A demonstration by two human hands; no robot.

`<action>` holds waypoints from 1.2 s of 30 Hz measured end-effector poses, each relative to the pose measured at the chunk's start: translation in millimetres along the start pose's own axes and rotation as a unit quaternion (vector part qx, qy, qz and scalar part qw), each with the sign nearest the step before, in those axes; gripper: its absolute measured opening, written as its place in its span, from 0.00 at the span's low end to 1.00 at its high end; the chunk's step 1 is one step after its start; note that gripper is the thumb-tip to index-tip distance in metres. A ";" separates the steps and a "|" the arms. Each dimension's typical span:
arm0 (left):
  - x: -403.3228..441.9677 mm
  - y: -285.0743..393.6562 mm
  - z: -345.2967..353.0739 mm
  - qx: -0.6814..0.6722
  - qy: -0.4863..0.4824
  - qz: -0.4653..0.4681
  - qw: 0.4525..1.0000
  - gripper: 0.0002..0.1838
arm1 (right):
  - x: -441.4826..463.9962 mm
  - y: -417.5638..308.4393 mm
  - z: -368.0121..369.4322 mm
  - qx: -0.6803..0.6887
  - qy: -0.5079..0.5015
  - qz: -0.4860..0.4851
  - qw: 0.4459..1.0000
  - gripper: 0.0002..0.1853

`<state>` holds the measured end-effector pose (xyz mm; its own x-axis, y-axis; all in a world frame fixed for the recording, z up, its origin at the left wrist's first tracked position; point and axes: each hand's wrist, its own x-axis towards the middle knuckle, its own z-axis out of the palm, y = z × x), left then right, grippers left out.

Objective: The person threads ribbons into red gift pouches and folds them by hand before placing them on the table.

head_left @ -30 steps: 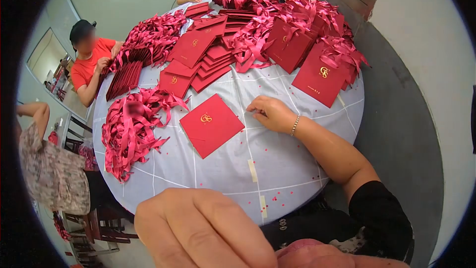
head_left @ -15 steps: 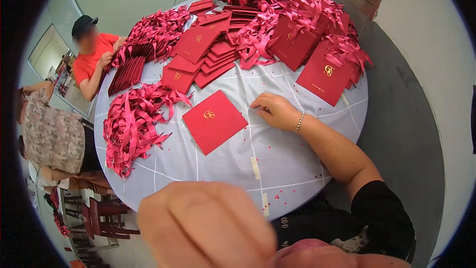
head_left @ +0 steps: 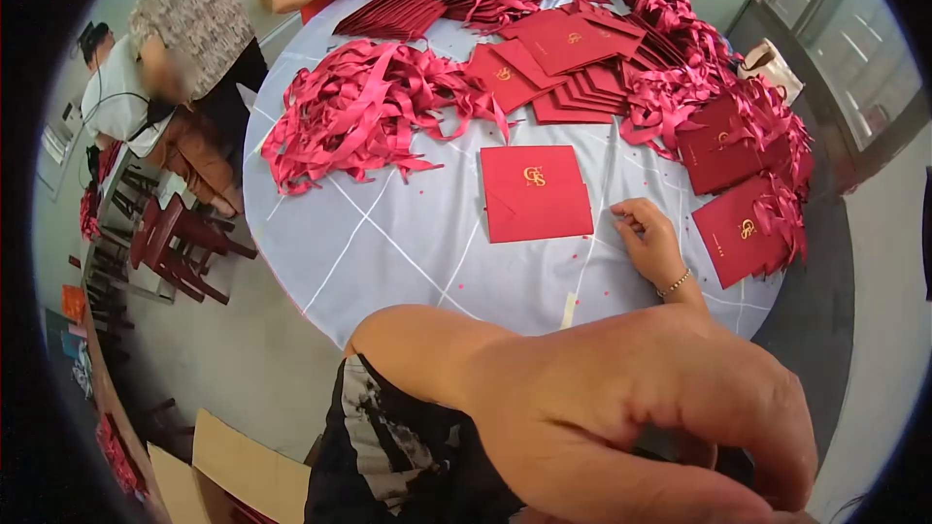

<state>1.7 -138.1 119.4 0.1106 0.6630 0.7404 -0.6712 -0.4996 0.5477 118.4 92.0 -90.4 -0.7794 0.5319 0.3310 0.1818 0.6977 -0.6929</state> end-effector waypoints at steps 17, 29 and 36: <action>-17.7 6.7 19.8 -0.041 -0.001 0.032 0.999 0.15 | 0.2 -0.2 1.0 0.008 -0.005 0.006 1.000 0.09; -35.8 12.5 10.6 0.010 -0.054 0.023 0.998 0.15 | 0.6 -1.7 -0.6 -0.005 -0.015 0.014 1.000 0.11; -51.0 -8.3 12.9 -0.014 -0.091 0.006 0.996 0.16 | -4.7 0.7 -0.2 -0.033 -0.010 0.009 0.999 0.10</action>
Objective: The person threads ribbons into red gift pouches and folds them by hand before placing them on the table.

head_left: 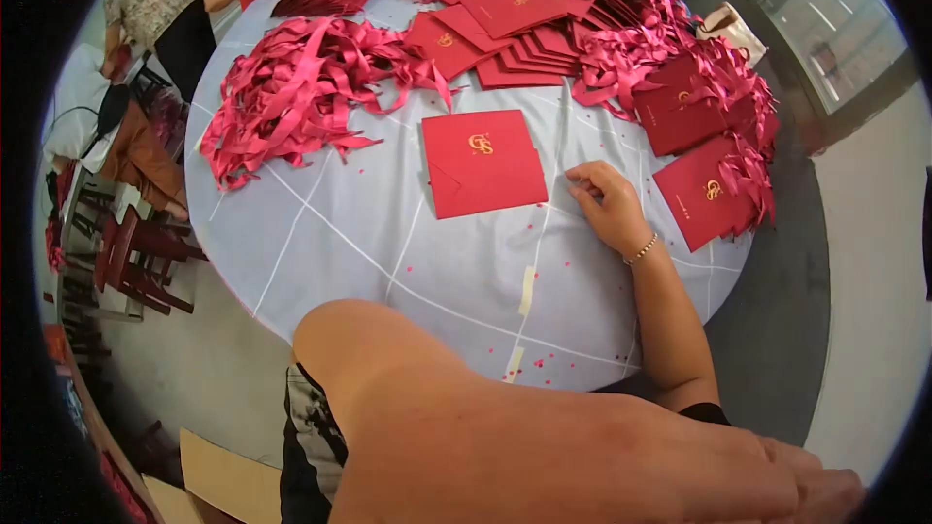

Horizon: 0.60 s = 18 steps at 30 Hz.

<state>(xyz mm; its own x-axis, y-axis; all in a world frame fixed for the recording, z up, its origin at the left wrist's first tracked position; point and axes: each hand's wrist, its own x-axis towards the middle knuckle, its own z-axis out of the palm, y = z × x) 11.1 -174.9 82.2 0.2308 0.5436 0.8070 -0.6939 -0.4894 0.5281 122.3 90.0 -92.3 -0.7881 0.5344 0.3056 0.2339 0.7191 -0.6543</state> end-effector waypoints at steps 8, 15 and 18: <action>1.4 8.6 -14.0 0.034 -0.058 -0.016 0.998 0.16 | 5.2 -4.6 -1.1 0.027 -0.002 0.005 1.000 0.10; -0.2 -5.3 -22.4 0.041 -0.075 -0.009 0.996 0.17 | 3.9 -3.2 -1.4 0.024 -0.001 0.007 1.000 0.10; -7.2 -10.6 -25.0 0.055 -0.058 0.000 0.997 0.17 | 5.1 -3.7 -1.1 0.026 -0.005 0.009 1.000 0.10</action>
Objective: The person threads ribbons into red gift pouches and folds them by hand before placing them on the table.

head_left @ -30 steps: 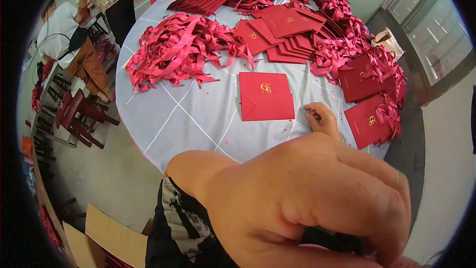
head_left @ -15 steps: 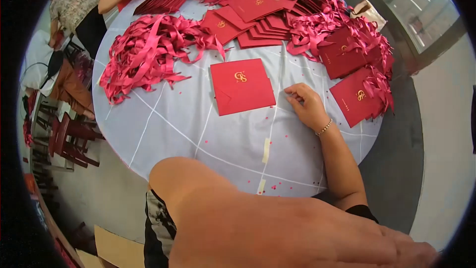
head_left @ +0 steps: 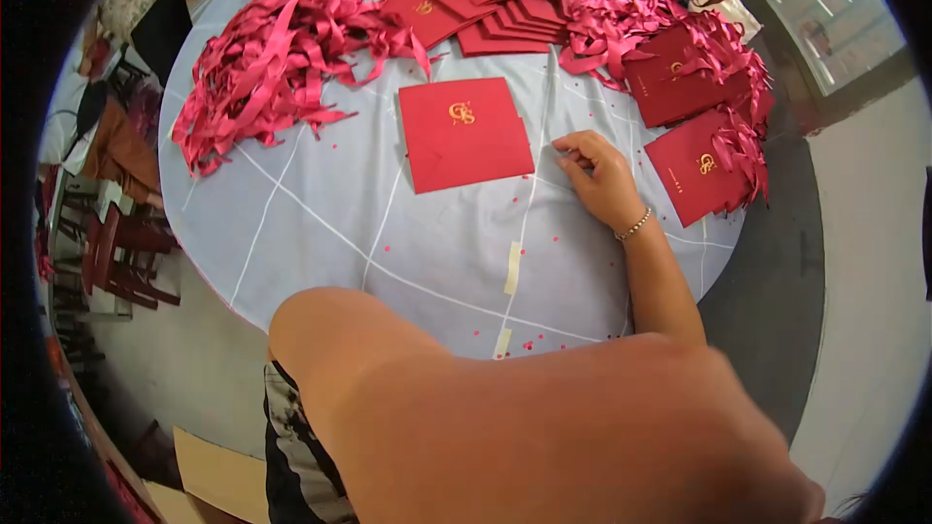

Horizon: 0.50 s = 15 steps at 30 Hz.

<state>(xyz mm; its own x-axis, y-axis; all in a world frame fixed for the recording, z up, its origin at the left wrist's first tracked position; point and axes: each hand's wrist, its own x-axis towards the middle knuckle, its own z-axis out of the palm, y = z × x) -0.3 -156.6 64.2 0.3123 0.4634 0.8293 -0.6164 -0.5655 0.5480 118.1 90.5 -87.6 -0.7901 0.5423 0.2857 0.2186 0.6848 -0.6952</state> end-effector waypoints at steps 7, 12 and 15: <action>-6.7 -9.1 19.5 0.040 0.027 0.008 0.999 0.18 | 0.6 -2.2 0.4 -0.011 -0.002 -0.009 1.000 0.10; 23.3 -67.8 13.0 0.074 0.078 0.000 0.994 0.18 | -0.5 3.3 3.6 -0.024 0.000 0.013 1.000 0.10; 25.7 -76.2 8.5 0.097 0.093 0.000 0.991 0.19 | 11.3 -41.3 13.4 -0.045 -0.005 -0.002 0.999 0.09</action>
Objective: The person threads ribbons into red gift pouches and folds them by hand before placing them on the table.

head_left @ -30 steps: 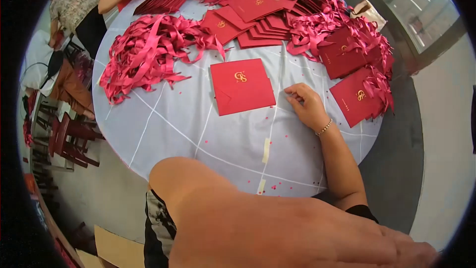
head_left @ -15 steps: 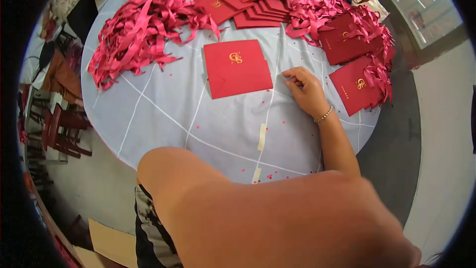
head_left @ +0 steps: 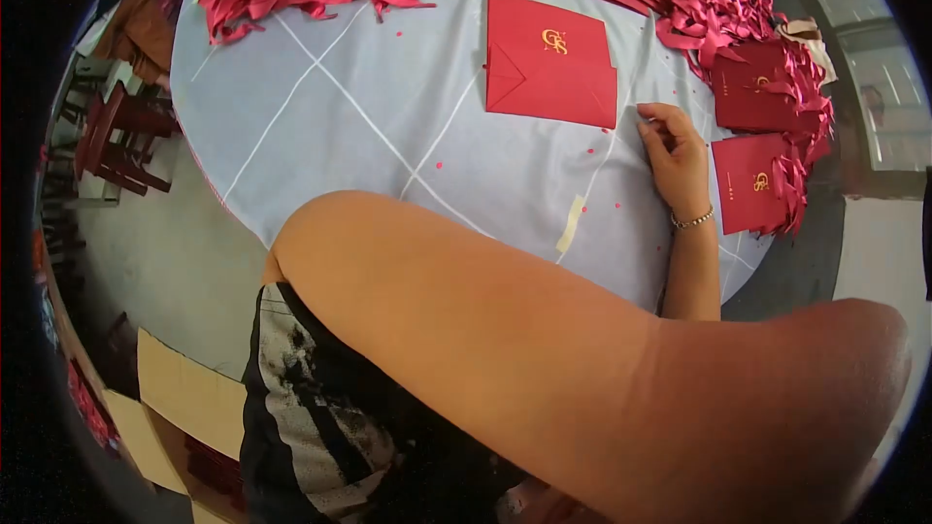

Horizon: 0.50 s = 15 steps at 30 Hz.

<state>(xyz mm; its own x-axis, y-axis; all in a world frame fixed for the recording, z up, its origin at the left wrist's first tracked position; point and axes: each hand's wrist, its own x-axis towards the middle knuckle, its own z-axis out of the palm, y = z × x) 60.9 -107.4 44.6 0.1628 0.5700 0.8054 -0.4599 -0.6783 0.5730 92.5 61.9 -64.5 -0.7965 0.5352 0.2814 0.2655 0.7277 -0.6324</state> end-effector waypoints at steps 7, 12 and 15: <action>2.9 3.6 -11.3 0.037 -0.049 0.006 0.998 0.19 | -10.2 37.6 -8.4 0.005 0.005 0.026 1.000 0.10; 0.9 8.6 4.7 0.123 -0.034 -0.032 0.991 0.20 | -10.3 45.1 -7.7 -0.024 0.004 -0.013 1.000 0.10; 7.0 2.1 1.7 0.186 -0.022 -0.062 0.980 0.20 | -10.2 45.1 -7.7 -0.039 0.006 -0.046 0.998 0.11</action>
<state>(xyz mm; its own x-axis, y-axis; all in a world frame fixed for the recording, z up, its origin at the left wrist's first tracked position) 62.6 -105.6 51.7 0.2380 0.6435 0.7275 -0.0850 -0.7324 0.6756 116.8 92.5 -90.4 -0.8129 0.4697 0.3444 0.2343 0.8051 -0.5449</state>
